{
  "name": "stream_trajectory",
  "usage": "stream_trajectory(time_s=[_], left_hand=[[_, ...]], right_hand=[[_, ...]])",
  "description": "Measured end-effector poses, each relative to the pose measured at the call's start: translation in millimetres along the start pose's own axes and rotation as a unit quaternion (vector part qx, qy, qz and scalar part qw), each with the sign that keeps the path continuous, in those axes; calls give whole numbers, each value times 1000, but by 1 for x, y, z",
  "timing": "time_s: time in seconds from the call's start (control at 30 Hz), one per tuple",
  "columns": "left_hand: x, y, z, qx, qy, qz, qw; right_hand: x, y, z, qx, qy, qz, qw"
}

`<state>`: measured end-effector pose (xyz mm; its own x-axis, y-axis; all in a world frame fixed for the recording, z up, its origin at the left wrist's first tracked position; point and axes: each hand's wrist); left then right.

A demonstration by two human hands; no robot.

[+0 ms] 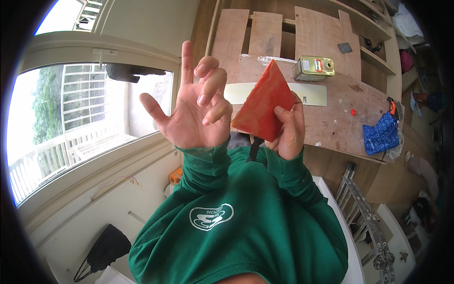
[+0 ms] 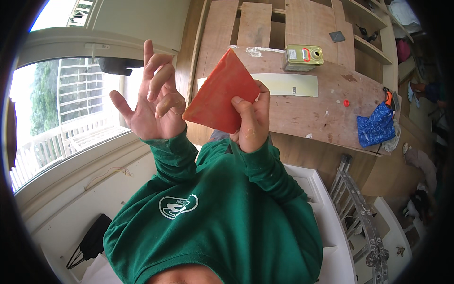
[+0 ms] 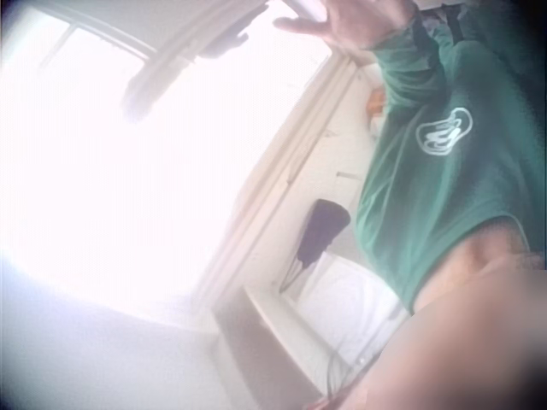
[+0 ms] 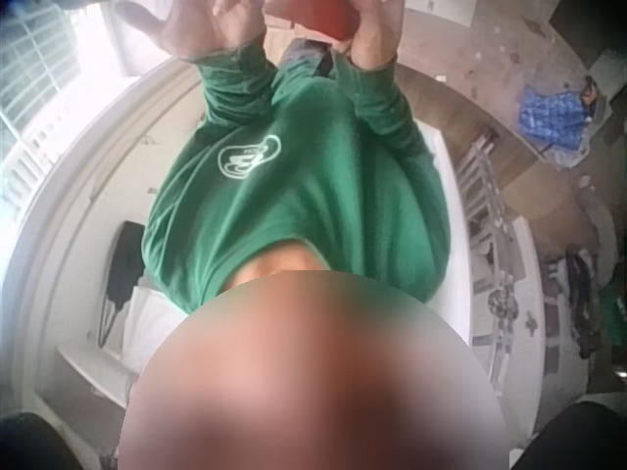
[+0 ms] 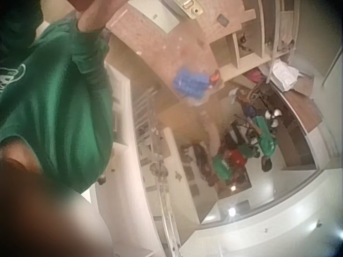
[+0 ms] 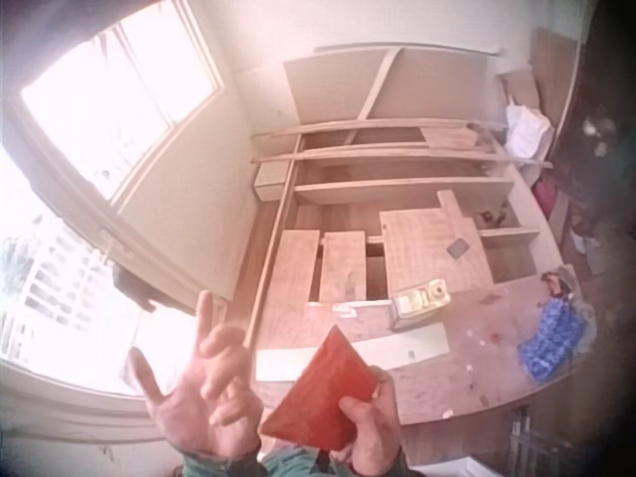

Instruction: The person pours a yellow liquid from a plastic bottle onto a white rectangular board and spreads it evenly with a red sponge. They flip the board and repeat the application on the other side, then place the board on a wooden shelf.

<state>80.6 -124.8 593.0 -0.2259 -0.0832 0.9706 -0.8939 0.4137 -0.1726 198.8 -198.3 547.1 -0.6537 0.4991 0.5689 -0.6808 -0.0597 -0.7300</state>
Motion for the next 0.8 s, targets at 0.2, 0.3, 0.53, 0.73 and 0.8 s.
stream_trajectory(time_s=[0.2, 0.3, 0.53, 0.73, 0.8], left_hand=[[-3, -2, -1, -9, -6, 1, 1000], [-5, 1, -5, -16, -16, -1, 1000], [-11, 11, -19, -2, -45, -32, 998], [-13, 7, -20, -2, -71, -70, 995], [-13, 7, -20, -2, -80, -85, 993]], right_hand=[[2, -4, 2, 27, -23, -30, 999], [0, -8, 5, 69, -35, -25, 997], [-4, -15, 17, 116, -120, 13, 986], [-4, -11, 20, 120, -140, -3, 983], [-5, -10, 20, 120, -150, -7, 981]])
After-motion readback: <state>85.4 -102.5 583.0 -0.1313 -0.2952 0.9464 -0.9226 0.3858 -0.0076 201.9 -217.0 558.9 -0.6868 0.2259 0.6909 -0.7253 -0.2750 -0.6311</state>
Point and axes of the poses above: each hand's wrist, its own z-axis away from the middle knuckle, its own x-axis out of the palm, y = z × x, and after that the axes turned 15 degrees about z, right-handed
